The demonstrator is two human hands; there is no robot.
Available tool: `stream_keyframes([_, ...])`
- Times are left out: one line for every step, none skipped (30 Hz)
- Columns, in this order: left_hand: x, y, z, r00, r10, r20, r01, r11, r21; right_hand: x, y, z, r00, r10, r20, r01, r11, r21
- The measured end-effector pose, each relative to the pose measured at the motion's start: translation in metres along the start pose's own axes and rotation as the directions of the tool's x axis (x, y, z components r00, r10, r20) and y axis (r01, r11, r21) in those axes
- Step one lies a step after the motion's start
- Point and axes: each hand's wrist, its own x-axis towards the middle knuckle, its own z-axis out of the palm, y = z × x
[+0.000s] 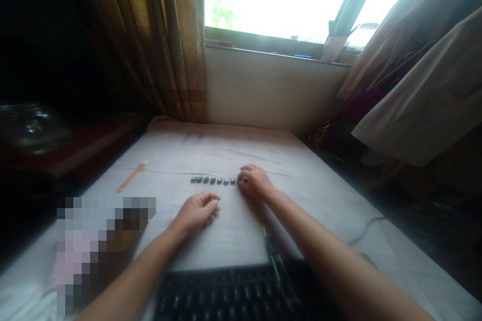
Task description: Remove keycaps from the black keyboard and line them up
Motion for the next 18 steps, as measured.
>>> stream_keyframes([0.0, 0.0, 0.0, 1.0, 0.0, 0.001, 0.0, 1.0, -0.001, 0.001, -0.001, 0.0, 1.0, 0.005, 0.002, -0.005, 1.0, -0.001])
stream_keyframes([0.0, 0.0, 0.0, 1.0, 0.001, 0.0, -0.001, 1.0, -0.002, 0.001, -0.001, 0.001, 1.0, 0.01, 0.003, -0.01, 1.0, -0.002])
stream_keyframes([0.0, 0.0, 0.0, 1.0, 0.002, -0.001, -0.002, 1.0, -0.003, 0.001, -0.001, 0.001, 1.0, 0.015, 0.003, -0.015, 1.0, -0.003])
stream_keyframes([0.0, 0.0, 0.0, 1.0, 0.003, -0.001, -0.003, 1.0, -0.003, 0.002, -0.001, 0.002, 1.0, 0.019, 0.003, -0.019, 1.0, -0.003])
stream_keyframes([0.0, 0.0, 0.0, 1.0, 0.004, -0.002, -0.004, 1.0, -0.004, 0.002, -0.001, 0.002, 1.0, 0.023, 0.002, -0.023, 1.0, -0.003])
stream_keyframes([0.0, 0.0, 0.0, 1.0, 0.005, -0.003, -0.005, 1.0, -0.004, 0.002, -0.001, 0.002, 1.0, 0.026, 0.002, -0.026, 1.0, -0.002])
stream_keyframes([0.0, 0.0, 0.0, 1.0, 0.005, -0.004, -0.006, 1.0, -0.004, 0.002, -0.001, 0.003, 1.0, 0.028, 0.001, -0.028, 1.0, -0.001])
stream_keyframes([0.0, 0.0, 0.0, 1.0, 0.007, -0.004, -0.007, 1.0, -0.005, 0.002, -0.001, 0.003, 1.0, 0.028, 0.0, -0.028, 1.0, 0.002])
stream_keyframes([0.0, 0.0, 0.0, 1.0, 0.008, -0.004, -0.008, 1.0, -0.004, 0.001, -0.002, 0.003, 1.0, 0.028, -0.002, -0.028, 1.0, 0.006])
stream_keyframes([0.0, 0.0, 0.0, 1.0, 0.009, -0.004, -0.009, 1.0, -0.003, 0.001, -0.002, 0.003, 1.0, 0.028, -0.005, -0.028, 1.0, 0.01])
stream_keyframes([0.0, 0.0, 0.0, 1.0, 0.01, -0.003, -0.01, 1.0, 0.0, 0.001, -0.002, 0.003, 1.0, 0.028, -0.009, -0.028, 0.999, 0.015])
stream_keyframes([0.0, 0.0, 0.0, 1.0, 0.01, -0.003, -0.01, 1.0, 0.002, 0.001, -0.002, 0.002, 0.999, 0.03, -0.014, -0.03, 0.999, 0.02])
stream_keyframes([0.0, 0.0, -0.001, 1.0, 0.012, -0.003, -0.012, 1.0, 0.005, 0.001, -0.001, 0.001, 0.999, 0.034, -0.021, -0.034, 0.999, 0.024])
stream_keyframes([0.0, -0.001, -0.001, 1.0, 0.014, -0.004, -0.013, 1.0, 0.008, 0.001, -0.001, 0.0, 0.999, 0.041, -0.028, -0.04, 0.999, 0.029])
stream_keyframes([0.0, -0.001, -0.001, 1.0, 0.016, -0.005, -0.016, 1.0, 0.011, 0.001, 0.001, -0.003, 0.998, 0.05, -0.036, -0.048, 0.998, 0.032])
stream_keyframes([0.0, -0.002, -0.001, 1.0, 0.019, -0.007, -0.018, 1.0, 0.013, 0.0, 0.003, -0.005, 0.997, 0.06, -0.044, -0.059, 0.998, 0.035])
stream_keyframes([0.001, -0.002, -0.001, 1.0, 0.021, -0.008, -0.021, 1.0, 0.015, -0.001, 0.005, -0.009, 0.996, 0.071, -0.051, -0.07, 0.997, 0.036])
stream_keyframes([0.001, -0.002, -0.001, 1.0, 0.024, -0.01, -0.024, 1.0, 0.016, -0.004, 0.008, -0.013, 0.995, 0.083, -0.055, -0.081, 0.996, 0.038])
